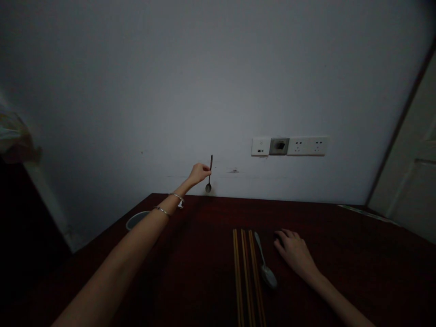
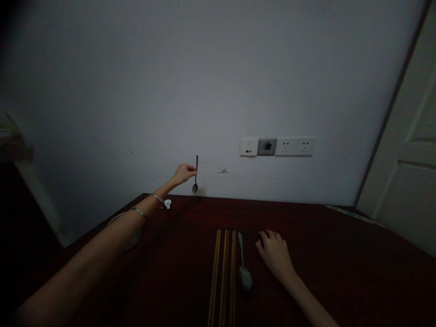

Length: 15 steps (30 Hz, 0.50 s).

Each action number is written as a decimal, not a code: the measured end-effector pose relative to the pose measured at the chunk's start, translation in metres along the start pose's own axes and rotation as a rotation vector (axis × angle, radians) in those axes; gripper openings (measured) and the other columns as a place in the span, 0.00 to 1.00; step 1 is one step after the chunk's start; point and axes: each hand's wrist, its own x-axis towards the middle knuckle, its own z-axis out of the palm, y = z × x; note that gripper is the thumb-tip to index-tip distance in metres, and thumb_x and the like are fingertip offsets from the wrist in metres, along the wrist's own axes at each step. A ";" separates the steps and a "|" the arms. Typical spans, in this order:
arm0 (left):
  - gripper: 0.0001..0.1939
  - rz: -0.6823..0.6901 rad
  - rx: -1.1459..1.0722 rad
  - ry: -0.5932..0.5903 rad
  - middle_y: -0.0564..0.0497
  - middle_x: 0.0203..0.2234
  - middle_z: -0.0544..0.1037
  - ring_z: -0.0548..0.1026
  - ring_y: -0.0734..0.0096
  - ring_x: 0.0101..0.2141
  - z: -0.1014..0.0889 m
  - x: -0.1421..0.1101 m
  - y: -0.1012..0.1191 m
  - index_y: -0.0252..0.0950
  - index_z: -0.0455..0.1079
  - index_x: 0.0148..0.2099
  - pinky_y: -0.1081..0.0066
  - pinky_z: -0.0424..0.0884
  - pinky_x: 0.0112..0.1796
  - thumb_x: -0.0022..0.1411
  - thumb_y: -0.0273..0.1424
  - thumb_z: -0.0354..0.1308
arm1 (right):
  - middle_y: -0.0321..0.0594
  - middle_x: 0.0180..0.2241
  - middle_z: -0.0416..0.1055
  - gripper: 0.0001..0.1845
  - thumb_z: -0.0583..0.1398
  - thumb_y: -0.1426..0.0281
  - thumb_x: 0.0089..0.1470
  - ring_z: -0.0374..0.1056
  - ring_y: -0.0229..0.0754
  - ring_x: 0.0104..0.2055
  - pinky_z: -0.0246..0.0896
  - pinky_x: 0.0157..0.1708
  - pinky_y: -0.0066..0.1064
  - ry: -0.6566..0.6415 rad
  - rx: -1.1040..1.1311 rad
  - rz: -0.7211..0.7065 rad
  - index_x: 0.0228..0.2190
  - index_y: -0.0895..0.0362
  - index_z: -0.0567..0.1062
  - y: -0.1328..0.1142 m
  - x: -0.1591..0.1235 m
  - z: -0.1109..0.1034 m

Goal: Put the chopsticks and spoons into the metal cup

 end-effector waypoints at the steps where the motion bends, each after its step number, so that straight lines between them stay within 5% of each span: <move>1: 0.12 -0.011 -0.056 0.012 0.54 0.18 0.70 0.65 0.79 0.22 -0.001 -0.003 0.006 0.26 0.75 0.33 0.78 0.58 0.24 0.50 0.29 0.55 | 0.49 0.48 0.68 0.20 0.49 0.67 0.55 0.62 0.52 0.49 0.58 0.44 0.40 -0.001 0.000 0.003 0.45 0.59 0.73 0.000 0.000 0.000; 7: 0.10 -0.076 -0.334 0.044 0.53 0.18 0.71 0.61 0.82 0.18 0.006 -0.031 0.027 0.27 0.74 0.31 0.80 0.56 0.19 0.49 0.30 0.57 | 0.49 0.48 0.67 0.20 0.49 0.66 0.55 0.62 0.51 0.49 0.56 0.44 0.39 -0.023 0.020 0.009 0.45 0.59 0.72 0.001 0.001 0.002; 15: 0.08 -0.105 -0.564 -0.058 0.53 0.18 0.72 0.61 0.82 0.17 0.022 -0.079 0.058 0.28 0.73 0.30 0.79 0.56 0.19 0.49 0.30 0.59 | 0.49 0.47 0.67 0.20 0.49 0.66 0.55 0.61 0.51 0.48 0.55 0.43 0.38 -0.033 0.036 0.024 0.45 0.59 0.72 0.000 0.001 -0.003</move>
